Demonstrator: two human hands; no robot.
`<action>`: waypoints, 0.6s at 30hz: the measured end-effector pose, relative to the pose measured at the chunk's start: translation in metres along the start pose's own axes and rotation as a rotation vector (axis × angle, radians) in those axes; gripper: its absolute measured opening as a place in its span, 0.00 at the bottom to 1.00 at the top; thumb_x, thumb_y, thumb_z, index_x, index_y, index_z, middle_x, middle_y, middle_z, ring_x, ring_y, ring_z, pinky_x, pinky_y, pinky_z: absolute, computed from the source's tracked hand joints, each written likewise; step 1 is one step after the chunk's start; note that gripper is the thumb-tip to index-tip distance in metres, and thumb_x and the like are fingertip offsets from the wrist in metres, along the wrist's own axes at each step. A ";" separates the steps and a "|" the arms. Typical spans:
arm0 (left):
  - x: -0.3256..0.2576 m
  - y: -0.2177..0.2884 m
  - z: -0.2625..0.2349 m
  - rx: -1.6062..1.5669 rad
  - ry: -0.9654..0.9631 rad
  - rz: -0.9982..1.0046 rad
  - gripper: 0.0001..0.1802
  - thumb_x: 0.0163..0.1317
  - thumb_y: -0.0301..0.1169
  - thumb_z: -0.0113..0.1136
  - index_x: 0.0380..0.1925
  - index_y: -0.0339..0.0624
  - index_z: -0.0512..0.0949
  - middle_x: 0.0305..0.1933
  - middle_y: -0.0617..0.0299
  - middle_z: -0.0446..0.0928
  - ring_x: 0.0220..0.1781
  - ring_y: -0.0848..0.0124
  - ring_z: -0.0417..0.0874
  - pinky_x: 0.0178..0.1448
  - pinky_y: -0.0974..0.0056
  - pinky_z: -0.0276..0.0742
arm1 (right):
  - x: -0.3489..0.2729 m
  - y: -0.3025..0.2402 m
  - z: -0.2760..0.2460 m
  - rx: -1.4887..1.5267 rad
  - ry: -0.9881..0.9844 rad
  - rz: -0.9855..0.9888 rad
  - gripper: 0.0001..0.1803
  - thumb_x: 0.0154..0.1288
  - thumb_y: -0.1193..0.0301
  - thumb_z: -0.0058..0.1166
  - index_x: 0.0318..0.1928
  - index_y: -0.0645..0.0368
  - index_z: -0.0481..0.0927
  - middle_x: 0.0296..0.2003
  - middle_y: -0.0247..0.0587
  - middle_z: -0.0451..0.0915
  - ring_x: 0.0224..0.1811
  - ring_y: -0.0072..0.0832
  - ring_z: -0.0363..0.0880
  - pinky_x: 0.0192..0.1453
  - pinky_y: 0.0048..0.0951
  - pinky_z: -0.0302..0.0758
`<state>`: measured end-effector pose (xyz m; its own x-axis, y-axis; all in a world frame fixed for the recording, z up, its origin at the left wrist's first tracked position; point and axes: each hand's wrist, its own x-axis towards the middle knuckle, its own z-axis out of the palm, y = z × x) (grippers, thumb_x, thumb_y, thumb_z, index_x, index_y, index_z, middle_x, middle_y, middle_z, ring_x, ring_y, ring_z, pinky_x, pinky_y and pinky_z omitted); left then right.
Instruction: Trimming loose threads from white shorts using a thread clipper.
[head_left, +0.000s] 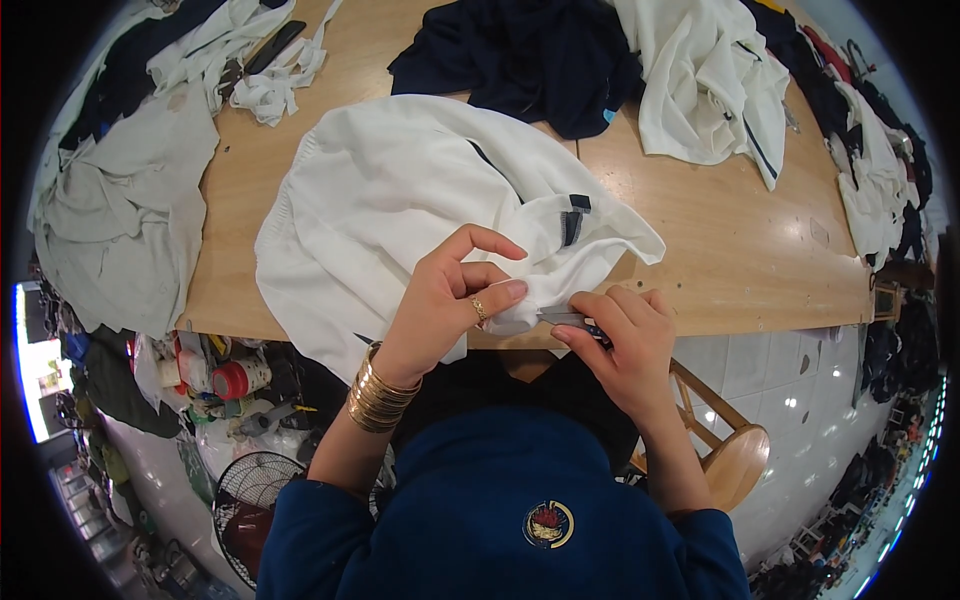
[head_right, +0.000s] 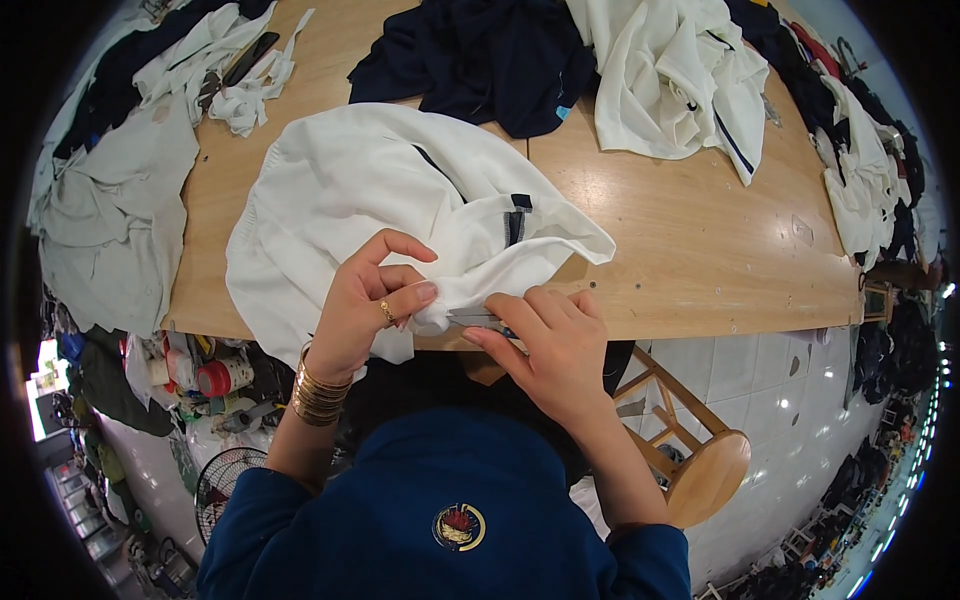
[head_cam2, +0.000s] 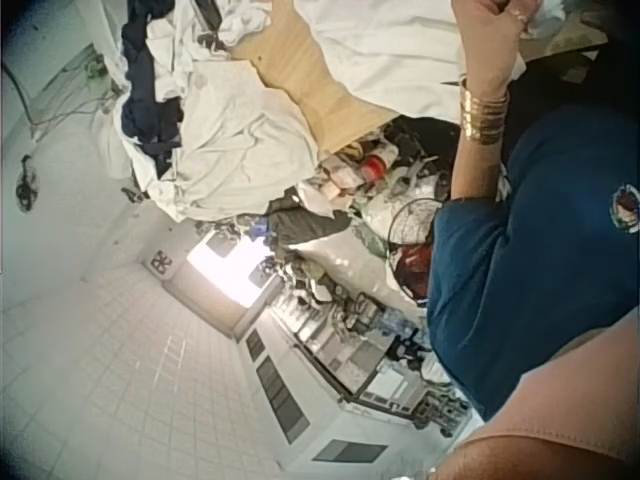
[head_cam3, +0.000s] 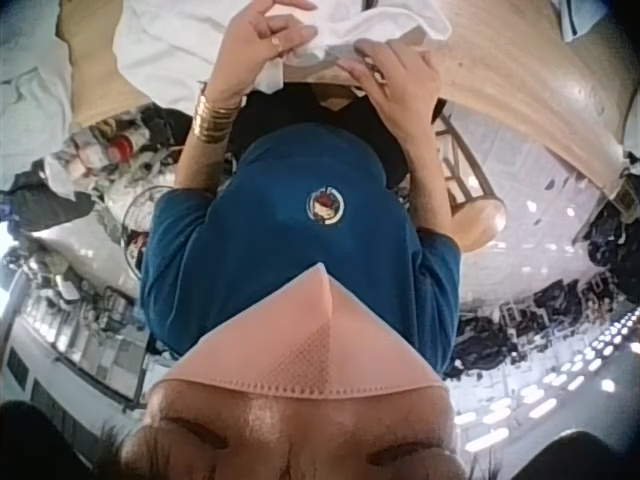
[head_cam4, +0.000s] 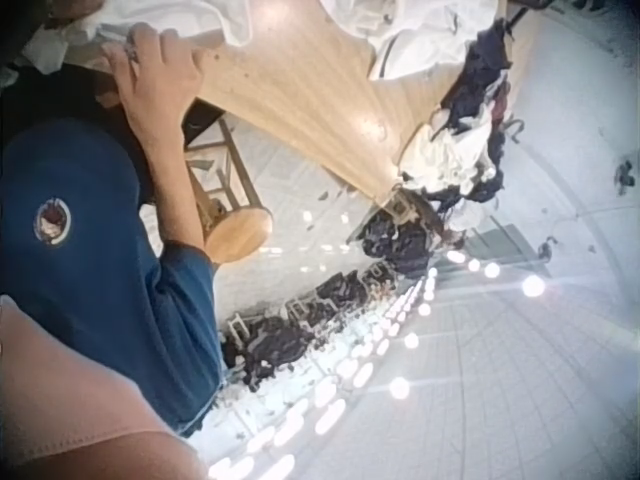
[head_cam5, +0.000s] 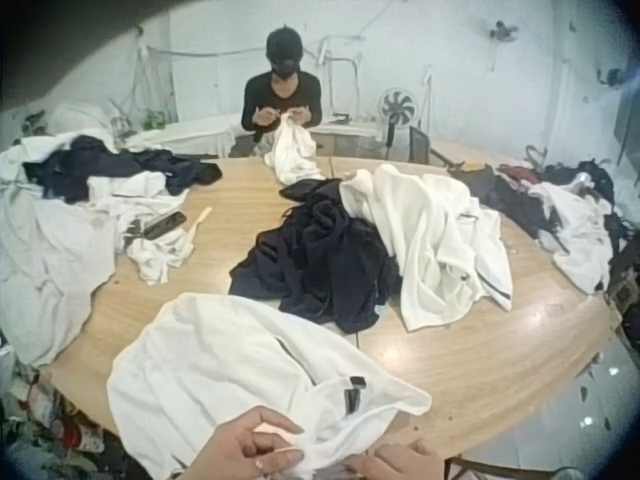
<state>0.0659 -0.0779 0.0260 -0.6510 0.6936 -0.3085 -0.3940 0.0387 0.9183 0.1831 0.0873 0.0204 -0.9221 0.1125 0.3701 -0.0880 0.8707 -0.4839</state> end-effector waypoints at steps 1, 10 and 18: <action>0.000 0.000 0.000 0.000 -0.001 0.000 0.15 0.55 0.26 0.60 0.42 0.40 0.69 0.20 0.70 0.74 0.20 0.86 0.65 0.25 0.79 0.60 | 0.000 0.000 0.000 0.006 0.007 -0.006 0.15 0.49 0.57 0.62 0.31 0.53 0.77 0.19 0.29 0.67 0.19 0.25 0.66 0.28 0.27 0.55; -0.003 0.000 -0.004 0.007 -0.046 -0.002 0.15 0.57 0.25 0.60 0.43 0.39 0.69 0.25 0.65 0.78 0.28 0.83 0.74 0.34 0.77 0.67 | 0.002 -0.003 0.004 -0.011 0.038 -0.020 0.15 0.48 0.57 0.63 0.30 0.52 0.77 0.18 0.29 0.66 0.20 0.24 0.66 0.29 0.27 0.55; -0.003 -0.002 -0.005 0.038 -0.036 0.043 0.17 0.57 0.25 0.59 0.45 0.39 0.67 0.26 0.66 0.77 0.27 0.84 0.72 0.33 0.78 0.65 | 0.002 -0.001 -0.002 0.211 -0.043 0.171 0.14 0.51 0.60 0.62 0.33 0.54 0.76 0.23 0.30 0.73 0.22 0.26 0.68 0.29 0.28 0.56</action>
<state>0.0659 -0.0834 0.0237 -0.6428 0.7203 -0.2605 -0.3410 0.0355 0.9394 0.1823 0.0874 0.0238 -0.9452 0.2250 0.2367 -0.0018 0.7212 -0.6927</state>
